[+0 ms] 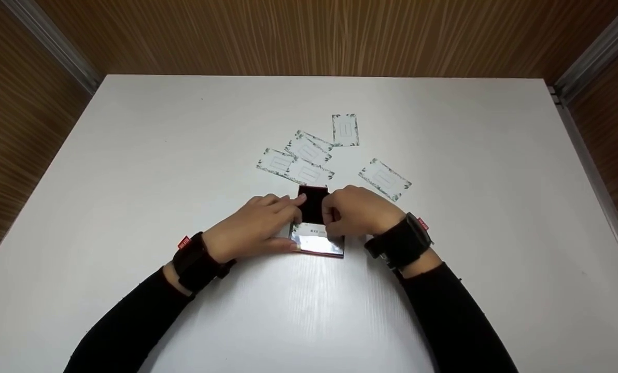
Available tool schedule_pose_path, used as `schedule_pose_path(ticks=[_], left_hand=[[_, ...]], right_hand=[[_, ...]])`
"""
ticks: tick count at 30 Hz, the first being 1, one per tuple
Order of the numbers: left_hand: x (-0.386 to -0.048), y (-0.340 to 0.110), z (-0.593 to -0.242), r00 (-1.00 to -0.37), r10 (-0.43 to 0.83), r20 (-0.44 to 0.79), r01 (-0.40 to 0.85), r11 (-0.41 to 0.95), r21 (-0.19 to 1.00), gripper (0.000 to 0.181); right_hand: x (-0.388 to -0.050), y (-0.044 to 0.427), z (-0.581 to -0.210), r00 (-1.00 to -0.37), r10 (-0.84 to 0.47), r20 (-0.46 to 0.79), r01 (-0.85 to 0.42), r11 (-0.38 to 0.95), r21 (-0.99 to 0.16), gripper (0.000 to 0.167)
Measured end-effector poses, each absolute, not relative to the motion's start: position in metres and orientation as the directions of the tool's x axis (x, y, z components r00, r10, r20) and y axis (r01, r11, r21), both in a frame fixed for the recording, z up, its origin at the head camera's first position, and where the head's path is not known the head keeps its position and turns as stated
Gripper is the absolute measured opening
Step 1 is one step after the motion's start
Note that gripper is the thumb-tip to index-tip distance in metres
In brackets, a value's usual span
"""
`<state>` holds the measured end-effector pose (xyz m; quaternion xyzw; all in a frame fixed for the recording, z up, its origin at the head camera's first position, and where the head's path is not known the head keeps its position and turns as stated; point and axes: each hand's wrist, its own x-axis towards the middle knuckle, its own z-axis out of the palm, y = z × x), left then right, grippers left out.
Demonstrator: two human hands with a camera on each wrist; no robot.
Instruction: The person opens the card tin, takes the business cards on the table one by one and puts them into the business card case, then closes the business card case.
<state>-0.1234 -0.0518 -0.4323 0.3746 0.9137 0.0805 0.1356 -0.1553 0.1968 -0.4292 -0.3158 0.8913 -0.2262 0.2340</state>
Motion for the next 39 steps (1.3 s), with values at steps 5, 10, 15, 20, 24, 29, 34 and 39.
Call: schedule_pose_path(ticks=[5, 10, 15, 20, 24, 29, 34, 39], left_hand=[[-0.124, -0.053, -0.431, -0.68, 0.712, -0.174, 0.665, 0.7, 0.263, 0.045], [-0.125, -0.053, -0.428, -0.682, 0.71, -0.175, 0.662, 0.701, 0.263, 0.045], [-0.125, -0.053, -0.43, -0.685, 0.708, -0.176, 0.658, 0.703, 0.268, 0.045], [-0.124, -0.053, -0.431, -0.684, 0.708, -0.174, 0.659, 0.703, 0.269, 0.044], [-0.125, -0.051, -0.431, -0.683, 0.709, -0.176, 0.658, 0.701, 0.274, 0.044], [-0.124, -0.051, -0.432, -0.683, 0.706, -0.185, 0.655, 0.705, 0.273, 0.045], [-0.122, -0.051, -0.434, -0.683, 0.707, -0.185, 0.655, 0.705, 0.273, 0.044], [-0.122, -0.051, -0.433, -0.683, 0.71, -0.175, 0.661, 0.702, 0.265, 0.045]], right_hand=[[-0.155, 0.195, -0.428, -0.681, -0.686, -0.257, -0.481, 0.683, -0.549, 0.014], [-0.159, 0.197, -0.428, -0.684, -0.695, -0.22, -0.501, 0.668, -0.551, 0.016], [-0.164, 0.2, -0.43, -0.763, -0.638, -0.098, -0.51, 0.689, -0.514, 0.015], [-0.168, 0.207, -0.429, -0.829, -0.56, -0.009, -0.493, 0.737, -0.462, 0.006], [-0.171, 0.216, -0.426, -0.877, -0.478, 0.035, -0.45, 0.795, -0.406, 0.003], [-0.173, 0.228, -0.424, -0.917, -0.397, 0.029, -0.377, 0.844, -0.382, 0.029], [-0.172, 0.239, -0.422, -0.935, -0.344, -0.082, -0.295, 0.886, -0.359, 0.064], [-0.171, 0.243, -0.419, -0.91, -0.334, -0.245, -0.256, 0.919, -0.301, 0.063]])
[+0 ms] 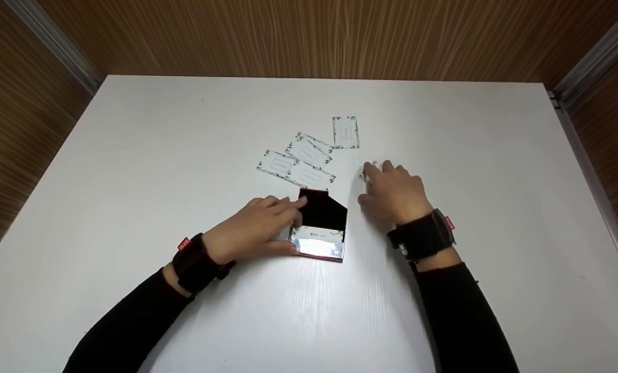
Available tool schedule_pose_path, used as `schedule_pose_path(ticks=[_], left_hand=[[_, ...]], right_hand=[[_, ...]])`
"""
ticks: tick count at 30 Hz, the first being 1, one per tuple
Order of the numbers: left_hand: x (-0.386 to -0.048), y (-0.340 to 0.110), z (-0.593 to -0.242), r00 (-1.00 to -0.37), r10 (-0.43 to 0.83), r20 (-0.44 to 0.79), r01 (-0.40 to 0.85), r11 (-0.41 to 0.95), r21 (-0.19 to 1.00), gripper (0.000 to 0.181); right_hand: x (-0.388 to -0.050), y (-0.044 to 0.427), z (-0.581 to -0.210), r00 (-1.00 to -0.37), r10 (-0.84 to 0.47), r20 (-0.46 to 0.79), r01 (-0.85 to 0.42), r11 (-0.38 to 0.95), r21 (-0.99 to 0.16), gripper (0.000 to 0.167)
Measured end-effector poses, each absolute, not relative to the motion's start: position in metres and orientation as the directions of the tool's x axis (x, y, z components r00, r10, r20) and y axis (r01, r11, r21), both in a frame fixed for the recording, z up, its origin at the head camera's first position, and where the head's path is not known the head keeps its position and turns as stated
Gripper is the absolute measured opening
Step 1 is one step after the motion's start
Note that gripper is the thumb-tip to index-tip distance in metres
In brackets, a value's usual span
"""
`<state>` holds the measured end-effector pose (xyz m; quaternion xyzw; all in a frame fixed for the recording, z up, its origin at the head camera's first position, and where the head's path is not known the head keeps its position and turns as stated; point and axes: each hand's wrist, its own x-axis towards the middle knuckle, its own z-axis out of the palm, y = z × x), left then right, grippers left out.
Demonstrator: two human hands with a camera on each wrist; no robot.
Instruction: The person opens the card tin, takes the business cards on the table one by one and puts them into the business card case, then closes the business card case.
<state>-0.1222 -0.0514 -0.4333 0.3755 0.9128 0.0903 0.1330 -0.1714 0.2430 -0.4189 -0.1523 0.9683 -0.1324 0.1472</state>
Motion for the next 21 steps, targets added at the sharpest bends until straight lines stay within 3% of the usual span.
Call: schedule_pose_path(ticks=[5, 14, 21], left_hand=[[-0.122, -0.053, -0.433, -0.684, 0.709, -0.172, 0.663, 0.703, 0.257, 0.048], [-0.122, -0.053, -0.432, -0.682, 0.71, -0.175, 0.66, 0.7, 0.273, 0.048], [-0.121, -0.052, -0.431, -0.682, 0.709, -0.183, 0.656, 0.702, 0.277, 0.047]], right_hand=[[-0.171, 0.239, -0.419, -0.901, -0.352, -0.252, -0.275, 0.915, -0.295, 0.049], [-0.171, 0.24, -0.417, -0.897, -0.392, -0.206, -0.296, 0.877, -0.377, 0.068], [-0.171, 0.248, -0.415, -0.91, -0.339, -0.241, -0.248, 0.907, -0.339, 0.078]])
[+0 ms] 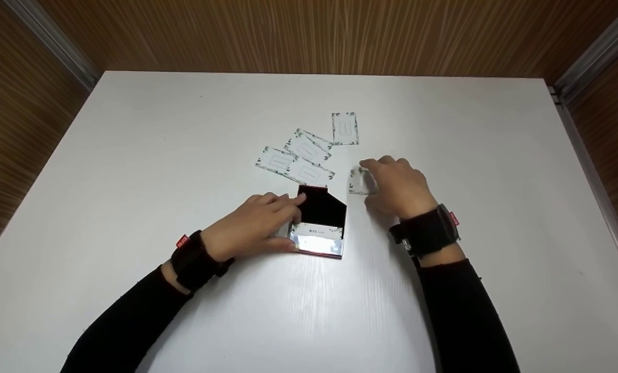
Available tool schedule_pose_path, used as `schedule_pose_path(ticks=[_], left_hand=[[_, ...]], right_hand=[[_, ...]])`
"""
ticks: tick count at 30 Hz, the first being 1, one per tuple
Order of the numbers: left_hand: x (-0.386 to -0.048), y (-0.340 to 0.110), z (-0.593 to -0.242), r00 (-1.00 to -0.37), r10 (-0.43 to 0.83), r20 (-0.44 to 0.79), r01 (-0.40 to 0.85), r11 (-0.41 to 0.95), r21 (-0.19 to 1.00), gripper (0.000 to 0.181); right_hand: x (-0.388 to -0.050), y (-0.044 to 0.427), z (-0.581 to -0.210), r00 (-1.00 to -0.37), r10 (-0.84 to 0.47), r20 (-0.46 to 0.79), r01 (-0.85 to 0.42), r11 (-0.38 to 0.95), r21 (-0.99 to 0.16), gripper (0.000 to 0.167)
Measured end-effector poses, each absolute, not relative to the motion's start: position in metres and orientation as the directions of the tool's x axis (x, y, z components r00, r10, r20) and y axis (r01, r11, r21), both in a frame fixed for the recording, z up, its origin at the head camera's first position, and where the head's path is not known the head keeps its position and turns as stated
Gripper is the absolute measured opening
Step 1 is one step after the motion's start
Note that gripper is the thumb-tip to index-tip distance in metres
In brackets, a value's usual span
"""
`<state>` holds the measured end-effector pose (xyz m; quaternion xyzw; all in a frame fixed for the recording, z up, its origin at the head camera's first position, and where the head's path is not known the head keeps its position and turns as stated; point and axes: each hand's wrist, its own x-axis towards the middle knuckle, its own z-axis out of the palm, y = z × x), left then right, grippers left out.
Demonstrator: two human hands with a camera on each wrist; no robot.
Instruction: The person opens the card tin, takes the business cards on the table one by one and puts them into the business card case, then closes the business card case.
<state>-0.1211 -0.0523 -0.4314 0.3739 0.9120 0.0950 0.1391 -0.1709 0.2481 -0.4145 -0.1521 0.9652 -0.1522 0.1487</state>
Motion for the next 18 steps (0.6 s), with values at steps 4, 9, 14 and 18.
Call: schedule_pose_path(ticks=[4, 9, 14, 18], left_hand=[[-0.1195, -0.0522, -0.4345, -0.685, 0.705, -0.185, 0.649, 0.706, 0.284, 0.045], [-0.12, -0.05, -0.4318, -0.684, 0.703, -0.193, 0.648, 0.708, 0.279, 0.045], [-0.1227, -0.0485, -0.4299, -0.685, 0.702, -0.197, 0.653, 0.711, 0.261, 0.046], [-0.1214, -0.0499, -0.4321, -0.688, 0.698, -0.2, 0.647, 0.714, 0.267, 0.046]], right_hand=[[-0.1716, 0.2495, -0.418, -0.914, -0.329, -0.239, -0.241, 0.911, -0.335, 0.077], [-0.1724, 0.249, -0.4171, -0.921, -0.312, -0.234, -0.215, 0.907, -0.363, 0.071], [-0.174, 0.2475, -0.4166, -0.913, -0.324, -0.249, -0.209, 0.894, -0.397, 0.064], [-0.1748, 0.2445, -0.4227, -0.885, -0.368, -0.285, -0.214, 0.865, -0.453, 0.061]])
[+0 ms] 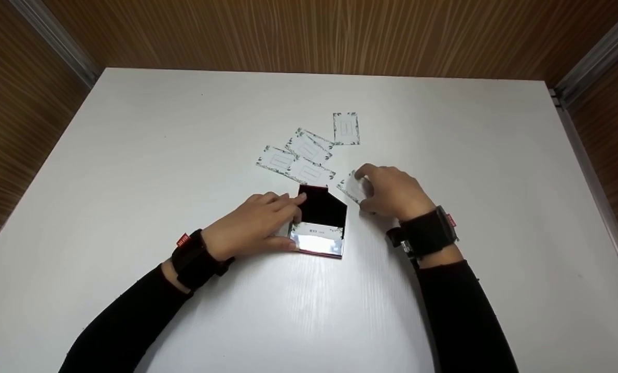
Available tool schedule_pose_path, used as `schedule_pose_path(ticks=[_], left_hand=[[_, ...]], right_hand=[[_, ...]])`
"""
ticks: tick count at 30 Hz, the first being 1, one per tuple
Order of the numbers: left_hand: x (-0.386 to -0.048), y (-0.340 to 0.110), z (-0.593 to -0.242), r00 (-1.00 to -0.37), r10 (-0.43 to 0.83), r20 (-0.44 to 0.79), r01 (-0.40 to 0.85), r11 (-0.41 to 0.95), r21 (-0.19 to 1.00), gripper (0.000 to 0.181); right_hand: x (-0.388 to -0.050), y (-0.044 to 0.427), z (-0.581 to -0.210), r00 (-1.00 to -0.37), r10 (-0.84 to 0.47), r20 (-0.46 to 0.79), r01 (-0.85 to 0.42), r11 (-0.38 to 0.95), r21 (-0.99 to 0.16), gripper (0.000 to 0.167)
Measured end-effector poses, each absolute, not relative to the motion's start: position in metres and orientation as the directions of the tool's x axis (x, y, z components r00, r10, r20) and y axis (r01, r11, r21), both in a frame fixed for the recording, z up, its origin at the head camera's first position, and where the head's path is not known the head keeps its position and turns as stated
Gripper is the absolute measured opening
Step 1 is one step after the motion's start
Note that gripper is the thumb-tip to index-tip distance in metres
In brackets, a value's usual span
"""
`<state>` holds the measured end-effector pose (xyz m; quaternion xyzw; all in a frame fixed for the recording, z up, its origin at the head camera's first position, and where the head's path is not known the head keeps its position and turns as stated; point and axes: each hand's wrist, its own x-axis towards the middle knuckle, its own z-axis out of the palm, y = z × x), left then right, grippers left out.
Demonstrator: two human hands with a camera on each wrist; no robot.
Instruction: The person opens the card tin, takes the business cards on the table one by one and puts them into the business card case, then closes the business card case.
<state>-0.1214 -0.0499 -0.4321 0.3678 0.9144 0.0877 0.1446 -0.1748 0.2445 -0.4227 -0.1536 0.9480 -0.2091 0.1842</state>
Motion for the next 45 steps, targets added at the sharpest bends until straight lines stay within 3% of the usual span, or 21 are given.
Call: schedule_pose_path(ticks=[7, 21, 23, 27, 29, 35, 45], left_hand=[[-0.119, -0.049, -0.433, -0.681, 0.706, -0.195, 0.652, 0.706, 0.278, 0.047], [-0.118, -0.052, -0.433, -0.683, 0.704, -0.193, 0.648, 0.707, 0.285, 0.045], [-0.118, -0.051, -0.433, -0.685, 0.704, -0.187, 0.65, 0.707, 0.281, 0.045], [-0.121, -0.05, -0.431, -0.686, 0.704, -0.182, 0.653, 0.707, 0.272, 0.045], [-0.122, -0.049, -0.431, -0.684, 0.706, -0.182, 0.656, 0.705, 0.269, 0.045], [-0.12, -0.051, -0.435, -0.681, 0.704, -0.199, 0.653, 0.708, 0.271, 0.047], [-0.121, -0.048, -0.429, -0.682, 0.706, -0.193, 0.648, 0.705, 0.289, 0.044]], right_hand=[[-0.172, 0.245, -0.425, -0.892, -0.376, -0.251, -0.228, 0.854, -0.468, 0.07], [-0.174, 0.24, -0.424, -0.905, -0.355, -0.236, -0.213, 0.855, -0.473, 0.105], [-0.173, 0.24, -0.423, -0.915, -0.355, -0.191, -0.229, 0.847, -0.48, 0.096], [-0.174, 0.24, -0.421, -0.925, -0.379, -0.01, -0.329, 0.815, -0.478, 0.044], [-0.175, 0.239, -0.421, -0.903, -0.417, 0.107, -0.417, 0.784, -0.46, 0.029], [-0.174, 0.236, -0.428, -0.78, -0.543, 0.312, -0.625, 0.647, -0.436, 0.038], [-0.174, 0.232, -0.424, -0.692, -0.574, 0.438, -0.722, 0.552, -0.416, 0.04]])
